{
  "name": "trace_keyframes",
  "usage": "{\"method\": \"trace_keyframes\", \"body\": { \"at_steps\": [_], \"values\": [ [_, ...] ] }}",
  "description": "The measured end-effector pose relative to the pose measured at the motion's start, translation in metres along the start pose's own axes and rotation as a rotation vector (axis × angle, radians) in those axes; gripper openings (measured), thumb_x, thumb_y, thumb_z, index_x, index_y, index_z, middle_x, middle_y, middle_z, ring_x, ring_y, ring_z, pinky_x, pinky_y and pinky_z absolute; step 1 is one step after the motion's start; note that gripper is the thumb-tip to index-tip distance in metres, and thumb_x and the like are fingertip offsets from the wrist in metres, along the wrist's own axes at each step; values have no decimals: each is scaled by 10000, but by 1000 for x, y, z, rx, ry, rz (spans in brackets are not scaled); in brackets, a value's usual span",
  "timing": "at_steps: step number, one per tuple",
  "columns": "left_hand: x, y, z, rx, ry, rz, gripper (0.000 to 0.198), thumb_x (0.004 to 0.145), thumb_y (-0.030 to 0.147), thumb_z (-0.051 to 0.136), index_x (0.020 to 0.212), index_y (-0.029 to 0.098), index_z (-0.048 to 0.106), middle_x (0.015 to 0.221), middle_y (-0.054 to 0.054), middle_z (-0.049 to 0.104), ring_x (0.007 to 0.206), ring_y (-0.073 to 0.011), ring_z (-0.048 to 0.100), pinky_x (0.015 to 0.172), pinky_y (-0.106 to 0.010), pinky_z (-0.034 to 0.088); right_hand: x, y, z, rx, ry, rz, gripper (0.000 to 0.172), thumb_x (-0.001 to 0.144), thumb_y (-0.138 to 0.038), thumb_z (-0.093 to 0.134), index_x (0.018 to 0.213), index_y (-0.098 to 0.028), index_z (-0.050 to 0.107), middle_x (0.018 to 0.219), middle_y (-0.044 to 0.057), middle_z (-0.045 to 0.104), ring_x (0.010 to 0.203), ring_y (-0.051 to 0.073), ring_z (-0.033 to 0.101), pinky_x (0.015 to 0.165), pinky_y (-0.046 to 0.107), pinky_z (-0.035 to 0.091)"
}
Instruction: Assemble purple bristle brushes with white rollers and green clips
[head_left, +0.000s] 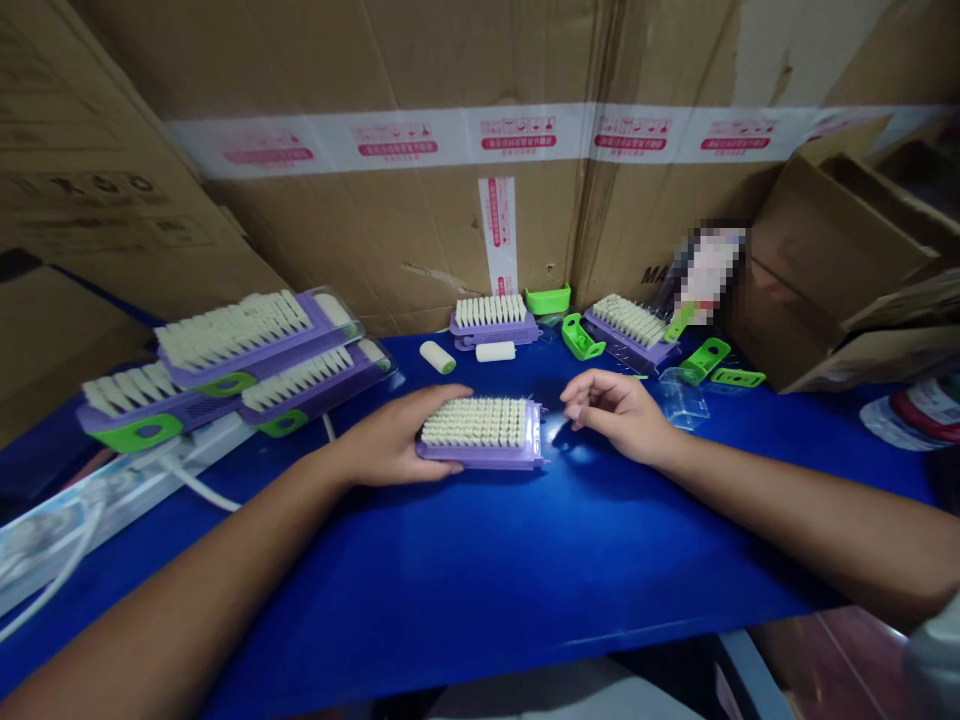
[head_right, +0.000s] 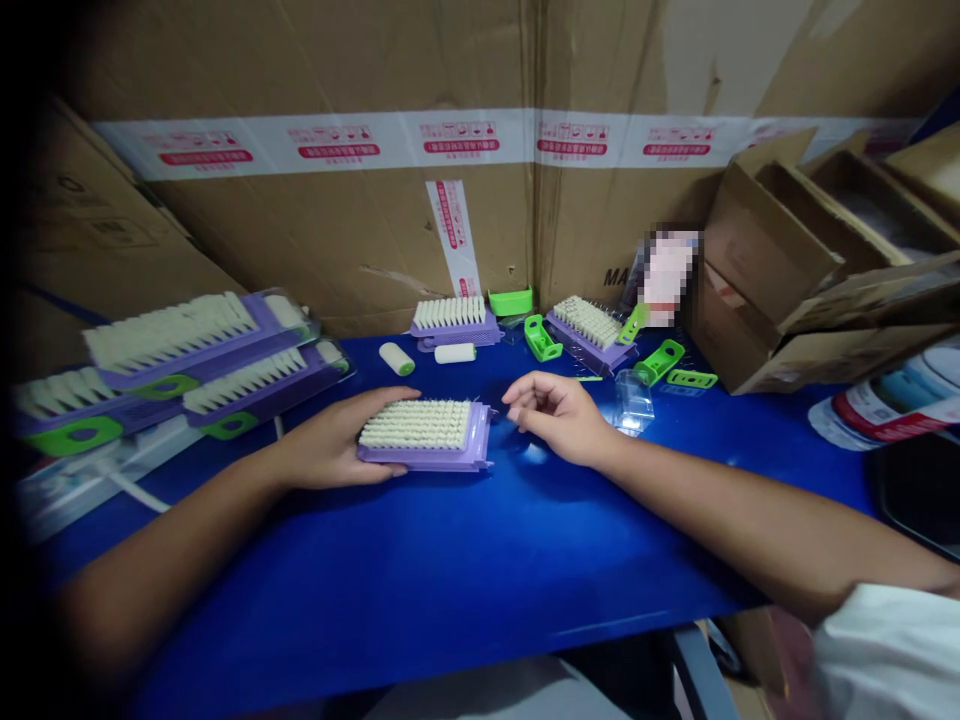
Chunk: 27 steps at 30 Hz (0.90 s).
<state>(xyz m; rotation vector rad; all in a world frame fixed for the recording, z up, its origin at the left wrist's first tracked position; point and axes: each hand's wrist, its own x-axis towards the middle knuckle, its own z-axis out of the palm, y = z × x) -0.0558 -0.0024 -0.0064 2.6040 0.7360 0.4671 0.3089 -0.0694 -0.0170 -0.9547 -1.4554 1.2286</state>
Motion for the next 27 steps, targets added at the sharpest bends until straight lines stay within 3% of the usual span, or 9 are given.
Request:
{"method": "trace_keyframes", "body": {
  "at_steps": [6, 11, 14, 18, 23, 25, 27],
  "values": [
    [1, -1, 1, -19, 6, 37, 800, 918, 484, 882, 1601, 240, 544, 1533, -176, 730, 1376, -356, 753, 1179, -488, 623, 3, 3, 1, -81, 34, -77, 226, 852, -292, 877, 1028, -213, 762, 919, 4, 760, 744, 113, 672, 711, 283, 563],
    [4, 3, -1, -26, 0, 6, 771, 915, 498, 874, 1569, 240, 559, 1509, -166, 736, 1351, -347, 757, 1155, -467, 622, 9, 7, 3, -149, -15, 5, 368, 944, -343, 820, 1272, -223, 703, 899, -15, 719, 752, 135, 705, 709, 303, 606],
    [6, 6, -3, -42, -21, 5, 740, 906, 514, 888, 1526, 237, 593, 1463, -157, 756, 1318, -345, 765, 1136, -452, 622, 16, 9, 7, -130, 32, 40, 373, 975, -331, 786, 1321, -229, 690, 920, -22, 701, 724, 120, 698, 707, 301, 659],
    [7, 7, -4, -49, -32, -19, 806, 877, 595, 925, 1526, 242, 604, 1475, -161, 753, 1337, -365, 756, 1161, -471, 608, 37, 14, 12, -120, 17, 75, 371, 960, -288, 802, 1325, -263, 747, 769, -71, 592, 633, 102, 601, 569, 238, 640],
    [7, 6, -4, -55, -32, -16, 841, 873, 627, 930, 1538, 235, 599, 1486, -165, 749, 1345, -361, 751, 1161, -459, 604, 79, 22, 18, -238, 11, 90, 460, 984, -297, 816, 1439, -271, 755, 734, -62, 668, 510, 98, 544, 479, 256, 557],
    [7, 7, -4, -61, -32, -9, 829, 877, 623, 928, 1531, 233, 601, 1475, -160, 751, 1339, -354, 752, 1149, -446, 604, 94, 23, 22, -434, 49, 32, 464, 961, -261, 849, 1421, -251, 791, 884, -8, 789, 640, 142, 656, 697, 363, 673],
    [8, 8, -4, -65, -36, -9, 800, 890, 601, 919, 1526, 233, 602, 1466, -154, 754, 1331, -346, 753, 1142, -439, 603, 105, 24, 27, -583, 93, -69, 415, 925, -185, 870, 1334, -239, 838, 1208, 59, 860, 994, 223, 791, 1057, 493, 670]
  ]
}}
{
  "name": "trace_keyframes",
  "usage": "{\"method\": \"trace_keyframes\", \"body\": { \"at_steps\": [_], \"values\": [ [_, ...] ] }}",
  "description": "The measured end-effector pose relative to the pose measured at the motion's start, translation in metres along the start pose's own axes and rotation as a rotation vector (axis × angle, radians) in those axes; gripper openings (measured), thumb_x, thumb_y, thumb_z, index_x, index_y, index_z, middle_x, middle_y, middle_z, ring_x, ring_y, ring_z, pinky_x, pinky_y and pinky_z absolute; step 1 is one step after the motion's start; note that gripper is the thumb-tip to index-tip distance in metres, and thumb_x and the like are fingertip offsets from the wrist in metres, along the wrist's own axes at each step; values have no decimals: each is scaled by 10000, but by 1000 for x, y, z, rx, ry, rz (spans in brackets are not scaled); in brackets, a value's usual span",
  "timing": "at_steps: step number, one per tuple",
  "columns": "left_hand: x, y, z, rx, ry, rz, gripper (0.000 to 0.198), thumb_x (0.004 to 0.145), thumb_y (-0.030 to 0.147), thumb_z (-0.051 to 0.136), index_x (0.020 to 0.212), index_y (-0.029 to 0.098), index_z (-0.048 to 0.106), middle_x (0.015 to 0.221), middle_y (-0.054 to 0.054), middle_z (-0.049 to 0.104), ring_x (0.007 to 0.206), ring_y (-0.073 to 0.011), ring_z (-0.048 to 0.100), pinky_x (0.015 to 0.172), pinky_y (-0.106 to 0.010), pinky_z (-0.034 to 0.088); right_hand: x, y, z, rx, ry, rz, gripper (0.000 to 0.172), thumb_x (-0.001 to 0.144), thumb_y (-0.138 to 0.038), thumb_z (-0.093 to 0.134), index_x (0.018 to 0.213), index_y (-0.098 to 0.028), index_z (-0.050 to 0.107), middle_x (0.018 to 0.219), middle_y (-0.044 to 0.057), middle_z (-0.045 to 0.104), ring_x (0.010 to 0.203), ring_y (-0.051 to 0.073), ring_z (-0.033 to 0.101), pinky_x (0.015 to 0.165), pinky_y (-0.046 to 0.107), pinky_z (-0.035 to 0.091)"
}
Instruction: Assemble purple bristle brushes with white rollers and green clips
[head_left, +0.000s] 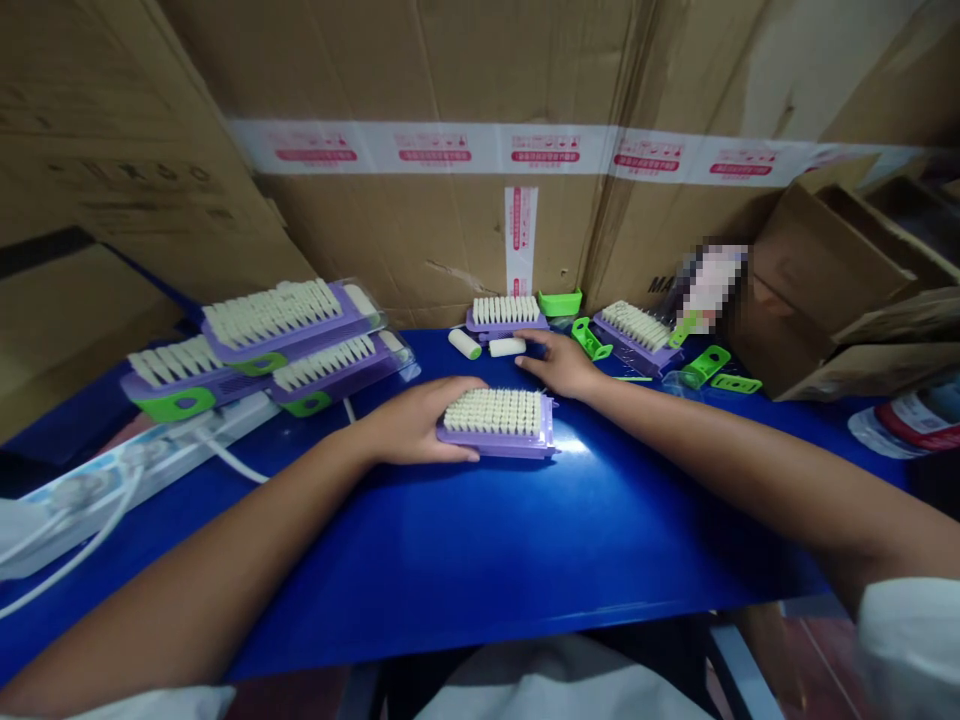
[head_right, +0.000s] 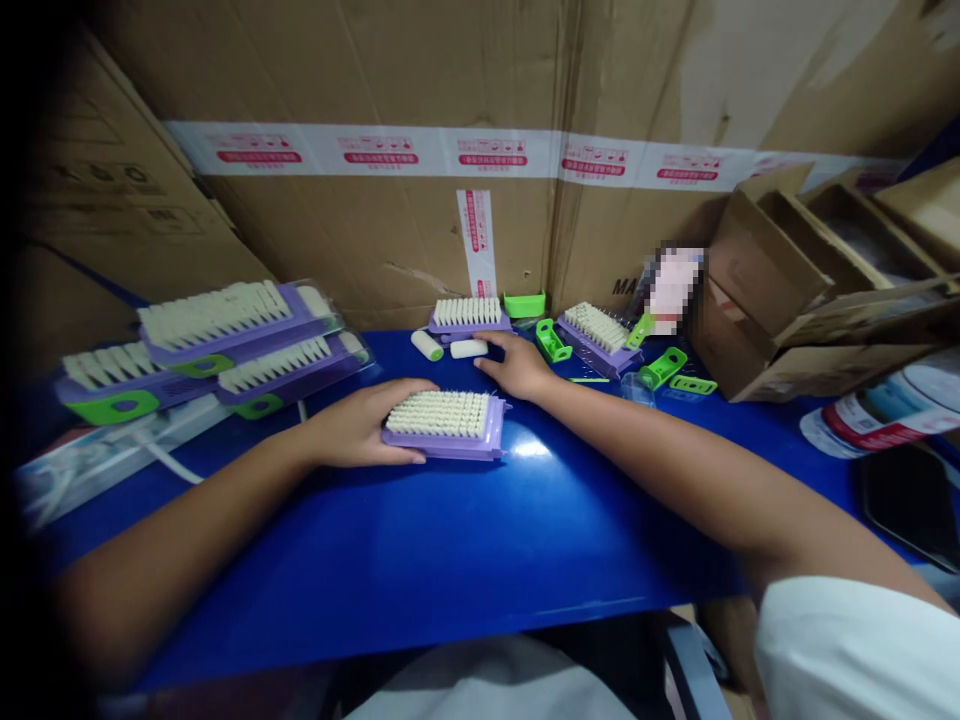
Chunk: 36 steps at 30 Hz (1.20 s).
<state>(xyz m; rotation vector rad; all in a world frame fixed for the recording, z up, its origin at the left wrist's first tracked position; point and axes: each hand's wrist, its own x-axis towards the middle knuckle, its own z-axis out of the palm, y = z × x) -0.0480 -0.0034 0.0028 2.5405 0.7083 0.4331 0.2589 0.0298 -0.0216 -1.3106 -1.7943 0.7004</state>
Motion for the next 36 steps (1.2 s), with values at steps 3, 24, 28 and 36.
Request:
{"method": "trace_keyframes", "body": {
  "at_steps": [3, 24, 28, 36],
  "values": [
    [1, 1, 0, -5, 3, 4, 772, 898, 568, 911, 1517, 228, 601, 1465, -155, 751, 1336, -344, 748, 1156, -448, 594, 10, -2, 6, -141, -5, -104, 378, 916, -112, 853, 1280, -213, 864, 1412, 104, 822, 1334, 285, 749, 1302, 538, 517],
    [-2, -5, 6, -46, 53, -138, 1089, 815, 546, 957, 1707, 229, 417, 1604, -220, 674, 1441, -409, 713, 1238, -563, 569, -69, -24, -35, 854, 83, 340, 528, 736, -457, 986, 1104, -258, 663, 888, -38, 658, 697, 115, 529, 524, 220, 466],
    [-2, -8, 5, -111, 65, -245, 1251, 721, 595, 1013, 1733, 216, 383, 1648, -228, 642, 1509, -430, 667, 1309, -613, 511, -72, -26, -42, 982, -4, 404, 680, 789, -381, 917, 1391, -383, 600, 870, -70, 678, 664, 131, 559, 572, 259, 550],
    [-5, -12, 2, -75, 25, -235, 1069, 745, 673, 997, 1617, 253, 543, 1643, -194, 664, 1465, -419, 697, 1258, -617, 556, -69, -18, -44, 1083, -47, 482, 564, 861, -290, 858, 1364, -379, 618, 917, -43, 714, 786, 170, 708, 764, 353, 675]
  ]
}}
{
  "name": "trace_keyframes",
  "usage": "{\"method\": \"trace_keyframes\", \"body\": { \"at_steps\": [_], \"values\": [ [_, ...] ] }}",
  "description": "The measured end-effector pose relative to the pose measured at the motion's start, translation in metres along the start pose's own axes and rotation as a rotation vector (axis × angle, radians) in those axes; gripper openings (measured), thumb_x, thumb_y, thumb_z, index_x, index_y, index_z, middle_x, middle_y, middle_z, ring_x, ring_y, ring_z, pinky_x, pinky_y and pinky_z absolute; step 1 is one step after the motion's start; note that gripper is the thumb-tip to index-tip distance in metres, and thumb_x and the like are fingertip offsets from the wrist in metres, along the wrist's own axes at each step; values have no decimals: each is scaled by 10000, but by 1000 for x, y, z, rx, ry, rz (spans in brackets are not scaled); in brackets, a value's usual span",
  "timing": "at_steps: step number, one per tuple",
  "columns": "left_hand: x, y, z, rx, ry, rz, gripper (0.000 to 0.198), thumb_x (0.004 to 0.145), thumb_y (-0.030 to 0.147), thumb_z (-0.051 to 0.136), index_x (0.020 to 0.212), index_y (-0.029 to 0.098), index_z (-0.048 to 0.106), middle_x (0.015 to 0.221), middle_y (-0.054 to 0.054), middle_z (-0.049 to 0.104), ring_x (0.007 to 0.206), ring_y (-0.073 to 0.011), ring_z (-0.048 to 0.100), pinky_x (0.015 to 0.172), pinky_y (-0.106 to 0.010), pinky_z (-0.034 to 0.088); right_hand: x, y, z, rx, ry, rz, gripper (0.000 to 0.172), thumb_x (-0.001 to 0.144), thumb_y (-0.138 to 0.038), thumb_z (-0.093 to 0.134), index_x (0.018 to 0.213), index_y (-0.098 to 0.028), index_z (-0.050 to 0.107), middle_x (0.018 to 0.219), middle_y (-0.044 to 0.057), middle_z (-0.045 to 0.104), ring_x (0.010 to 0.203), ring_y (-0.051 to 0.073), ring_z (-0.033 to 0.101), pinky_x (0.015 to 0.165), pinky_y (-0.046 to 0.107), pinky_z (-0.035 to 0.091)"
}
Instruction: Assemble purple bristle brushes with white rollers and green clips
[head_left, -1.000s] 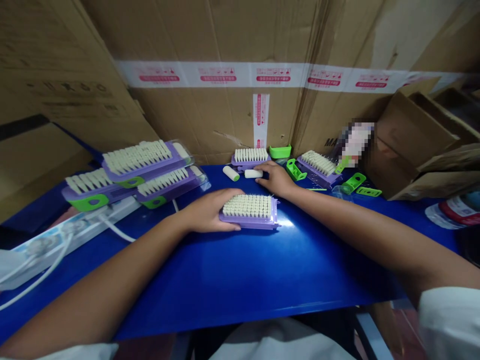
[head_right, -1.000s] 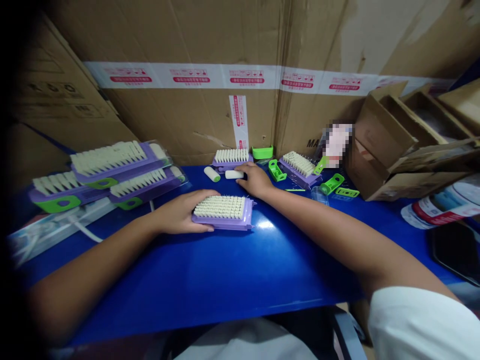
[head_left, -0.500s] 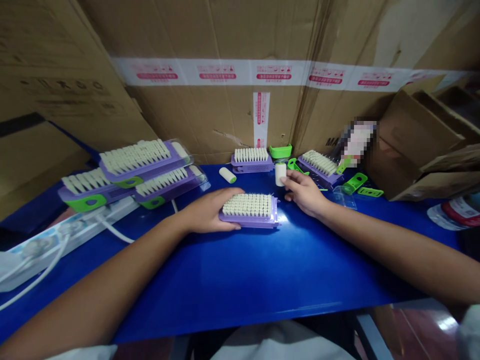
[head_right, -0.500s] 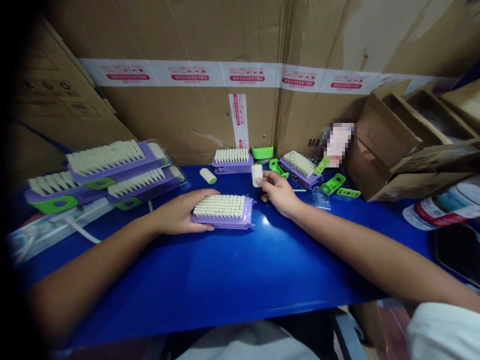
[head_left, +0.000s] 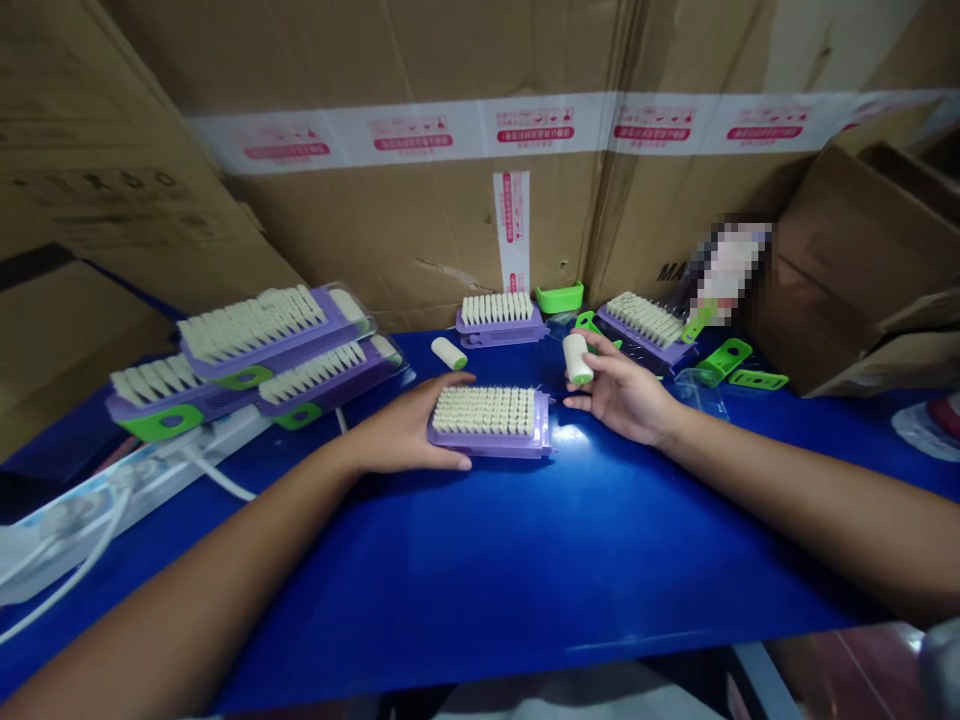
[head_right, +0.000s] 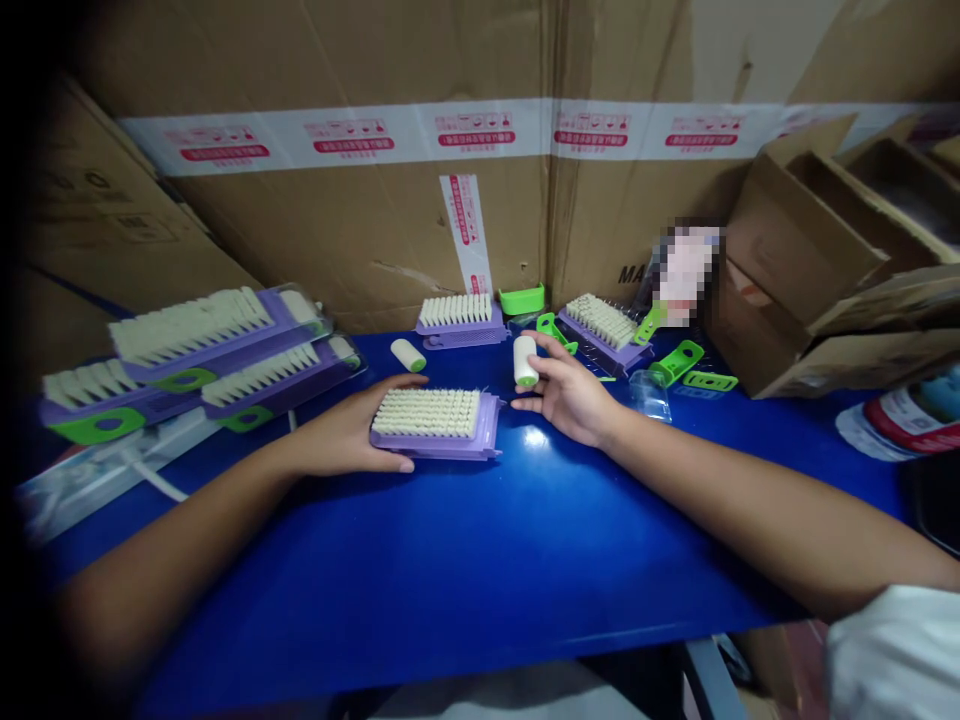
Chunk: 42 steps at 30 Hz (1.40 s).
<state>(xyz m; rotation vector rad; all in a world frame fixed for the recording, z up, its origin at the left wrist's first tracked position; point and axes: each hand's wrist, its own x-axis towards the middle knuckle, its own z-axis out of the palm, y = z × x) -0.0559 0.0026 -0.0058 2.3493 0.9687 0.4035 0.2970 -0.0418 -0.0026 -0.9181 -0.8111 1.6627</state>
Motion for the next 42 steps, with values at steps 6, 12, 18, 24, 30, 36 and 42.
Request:
{"method": "trace_keyframes", "body": {
  "at_steps": [6, 12, 18, 24, 30, 36, 42],
  "values": [
    [2, 4, 2, 13, -4, -8, 844, 796, 626, 937, 1485, 246, 632, 1439, -144, 759, 1308, -371, 762, 1174, -560, 607, 3, -4, 1, 70, 79, 65, 537, 913, -230, 794, 1397, -370, 610, 886, -41, 753, 787, 169, 757, 826, 355, 690],
    [4, 7, 2, 53, 32, 18, 777, 768, 604, 935, 1399, 237, 670, 1358, -134, 769, 1252, -379, 760, 1118, -543, 618, 1, -4, 3, 58, 78, 69, 520, 911, -209, 792, 1381, -364, 632, 879, -46, 776, 782, 166, 773, 820, 339, 688],
    [4, 11, 2, 89, 53, 8, 735, 781, 641, 908, 1337, 237, 649, 1306, -138, 768, 1215, -399, 765, 1092, -574, 611, 2, -1, 0, 62, 29, 51, 481, 877, -164, 844, 1286, -352, 675, 932, -35, 819, 802, 161, 800, 813, 322, 706],
    [3, 13, 3, 111, 69, -6, 777, 800, 646, 887, 1392, 224, 615, 1358, -157, 761, 1268, -422, 762, 1143, -600, 601, 2, 1, -4, 57, -28, 30, 515, 817, -181, 941, 1255, -338, 722, 947, -46, 827, 819, 145, 800, 836, 329, 731],
    [3, 9, 5, 118, 96, -62, 864, 785, 672, 891, 1445, 205, 585, 1396, -195, 745, 1329, -464, 745, 1161, -651, 603, 0, 2, -1, 39, -27, -1, 581, 691, -225, 1069, 1187, -328, 784, 934, -61, 805, 826, 133, 790, 813, 305, 739],
    [3, 7, 6, 131, 127, 6, 831, 829, 637, 888, 1464, 203, 575, 1443, -193, 744, 1327, -431, 759, 1172, -616, 614, -1, 3, -1, 21, -42, 7, 583, 667, -243, 1098, 1160, -331, 799, 926, -68, 801, 832, 127, 791, 809, 288, 733],
    [2, 2, 8, 146, 155, 55, 836, 889, 641, 872, 1520, 197, 551, 1523, -211, 710, 1393, -441, 733, 1222, -632, 594, 0, 5, -3, -32, -97, 1, 562, 713, -262, 1083, 1185, -327, 783, 932, -46, 816, 861, 137, 812, 816, 275, 722]
  ]
}}
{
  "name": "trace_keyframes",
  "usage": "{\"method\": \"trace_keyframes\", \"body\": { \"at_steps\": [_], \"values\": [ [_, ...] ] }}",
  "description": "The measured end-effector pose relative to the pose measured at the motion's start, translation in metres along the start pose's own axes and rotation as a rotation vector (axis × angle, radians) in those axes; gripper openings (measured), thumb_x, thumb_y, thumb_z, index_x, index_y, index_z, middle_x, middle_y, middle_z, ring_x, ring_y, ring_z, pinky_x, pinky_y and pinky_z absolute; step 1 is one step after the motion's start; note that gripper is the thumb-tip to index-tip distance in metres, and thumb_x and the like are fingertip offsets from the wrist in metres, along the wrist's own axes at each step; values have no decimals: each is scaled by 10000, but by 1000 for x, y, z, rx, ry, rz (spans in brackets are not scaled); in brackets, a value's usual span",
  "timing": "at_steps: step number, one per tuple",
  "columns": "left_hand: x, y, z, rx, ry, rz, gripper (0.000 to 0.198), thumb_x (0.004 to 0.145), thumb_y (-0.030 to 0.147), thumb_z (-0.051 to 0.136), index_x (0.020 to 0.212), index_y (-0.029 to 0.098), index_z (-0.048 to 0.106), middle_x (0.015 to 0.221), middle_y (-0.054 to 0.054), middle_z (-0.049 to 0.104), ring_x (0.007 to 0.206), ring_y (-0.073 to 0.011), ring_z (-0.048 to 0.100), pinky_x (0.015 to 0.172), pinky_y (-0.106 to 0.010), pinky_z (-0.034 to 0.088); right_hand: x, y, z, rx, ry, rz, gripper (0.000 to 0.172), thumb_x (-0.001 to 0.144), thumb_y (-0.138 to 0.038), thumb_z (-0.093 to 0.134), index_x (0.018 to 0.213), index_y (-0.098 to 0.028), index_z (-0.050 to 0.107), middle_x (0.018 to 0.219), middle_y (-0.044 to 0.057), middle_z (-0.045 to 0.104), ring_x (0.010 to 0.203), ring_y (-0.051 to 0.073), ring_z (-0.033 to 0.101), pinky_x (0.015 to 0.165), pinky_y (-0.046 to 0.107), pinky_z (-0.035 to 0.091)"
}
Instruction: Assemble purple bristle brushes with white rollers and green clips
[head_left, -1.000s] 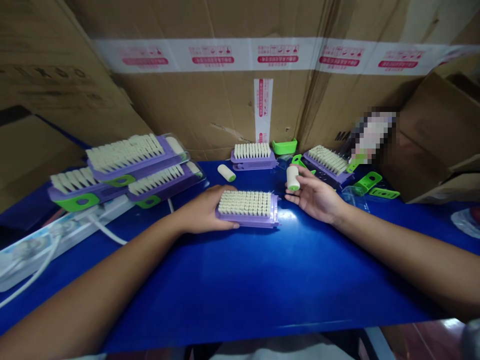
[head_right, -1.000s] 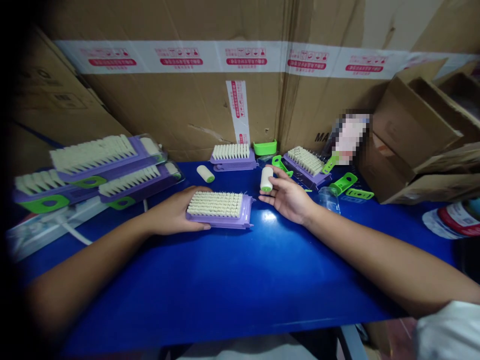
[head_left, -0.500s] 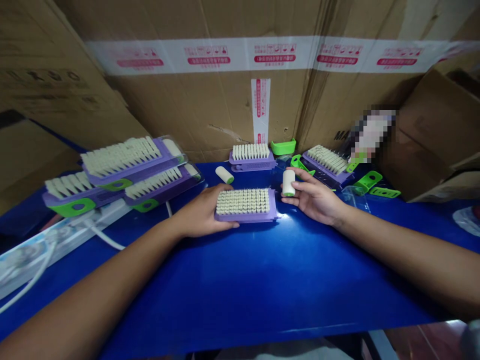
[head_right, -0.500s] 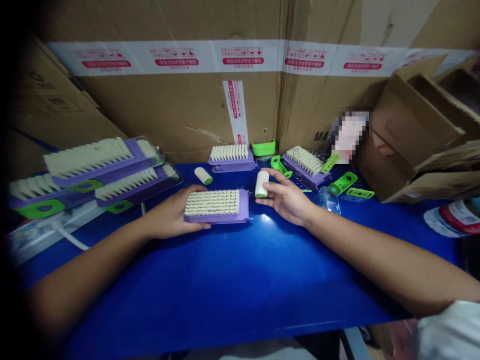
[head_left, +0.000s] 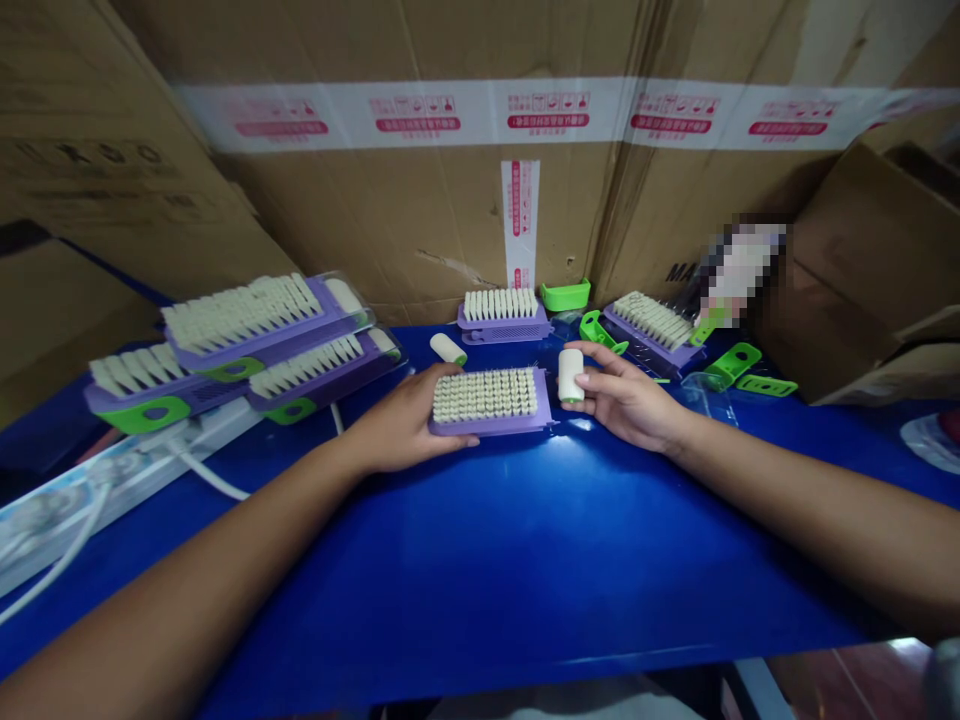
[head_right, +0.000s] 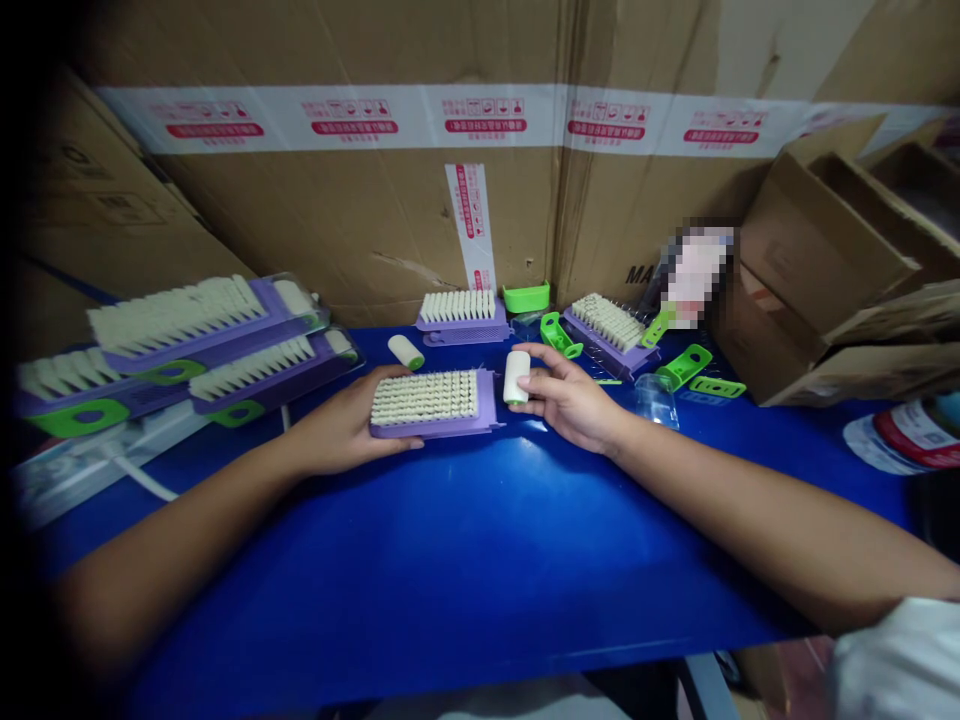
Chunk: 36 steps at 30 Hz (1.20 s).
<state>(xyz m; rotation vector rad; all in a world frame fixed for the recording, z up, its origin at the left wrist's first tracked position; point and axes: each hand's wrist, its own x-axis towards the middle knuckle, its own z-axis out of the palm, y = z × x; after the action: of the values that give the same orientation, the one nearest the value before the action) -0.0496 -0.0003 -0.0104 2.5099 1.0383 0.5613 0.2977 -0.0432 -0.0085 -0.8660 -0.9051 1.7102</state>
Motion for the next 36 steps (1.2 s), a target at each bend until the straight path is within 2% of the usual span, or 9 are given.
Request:
{"method": "trace_keyframes", "body": {
  "at_steps": [5, 12, 17, 22, 28, 36],
  "values": [
    [0, -4, 2, -3, 2, 22, 864, 897, 674, 864, 1550, 207, 544, 1522, -206, 709, 1391, -439, 735, 1219, -640, 600, 0, 2, -1, -45, -49, -18, 557, 721, -218, 1062, 1191, -313, 779, 975, -49, 809, 865, 122, 811, 811, 261, 715],
    [0, -4, 3, -4, 10, -1, 925, 862, 707, 888, 1580, 231, 552, 1555, -207, 697, 1415, -462, 725, 1225, -663, 600, -2, 2, 0, -69, -47, -16, 555, 693, -213, 1070, 1167, -298, 794, 997, -41, 817, 891, 125, 803, 828, 270, 698],
    [0, -3, 2, 0, 13, 18, 892, 875, 689, 888, 1564, 227, 559, 1538, -204, 710, 1399, -446, 736, 1216, -644, 608, -2, 5, 0, -182, -35, -52, 569, 688, -218, 1056, 1188, -285, 794, 1122, -5, 829, 905, 126, 769, 779, 261, 644],
    [-1, -4, 1, -4, 17, 30, 877, 878, 677, 890, 1561, 235, 563, 1527, -198, 714, 1377, -435, 746, 1193, -637, 621, -2, 7, -2, -277, -44, -77, 575, 712, -254, 1044, 1220, -264, 776, 1180, 27, 820, 962, 150, 756, 872, 318, 640],
    [0, -3, 1, -7, 10, 26, 860, 881, 669, 886, 1553, 237, 567, 1518, -199, 719, 1369, -435, 746, 1191, -651, 615, -2, 7, -2, -302, -54, -76, 569, 739, -286, 1034, 1235, -263, 757, 1205, 39, 806, 973, 154, 754, 878, 327, 646],
    [-1, -1, -1, -3, 12, 23, 874, 877, 650, 895, 1582, 251, 563, 1544, -190, 710, 1389, -433, 738, 1207, -639, 609, -3, 6, -1, -449, -17, -132, 545, 762, -290, 1001, 1242, -242, 748, 1204, 53, 786, 945, 174, 754, 887, 370, 651]
  ]
}}
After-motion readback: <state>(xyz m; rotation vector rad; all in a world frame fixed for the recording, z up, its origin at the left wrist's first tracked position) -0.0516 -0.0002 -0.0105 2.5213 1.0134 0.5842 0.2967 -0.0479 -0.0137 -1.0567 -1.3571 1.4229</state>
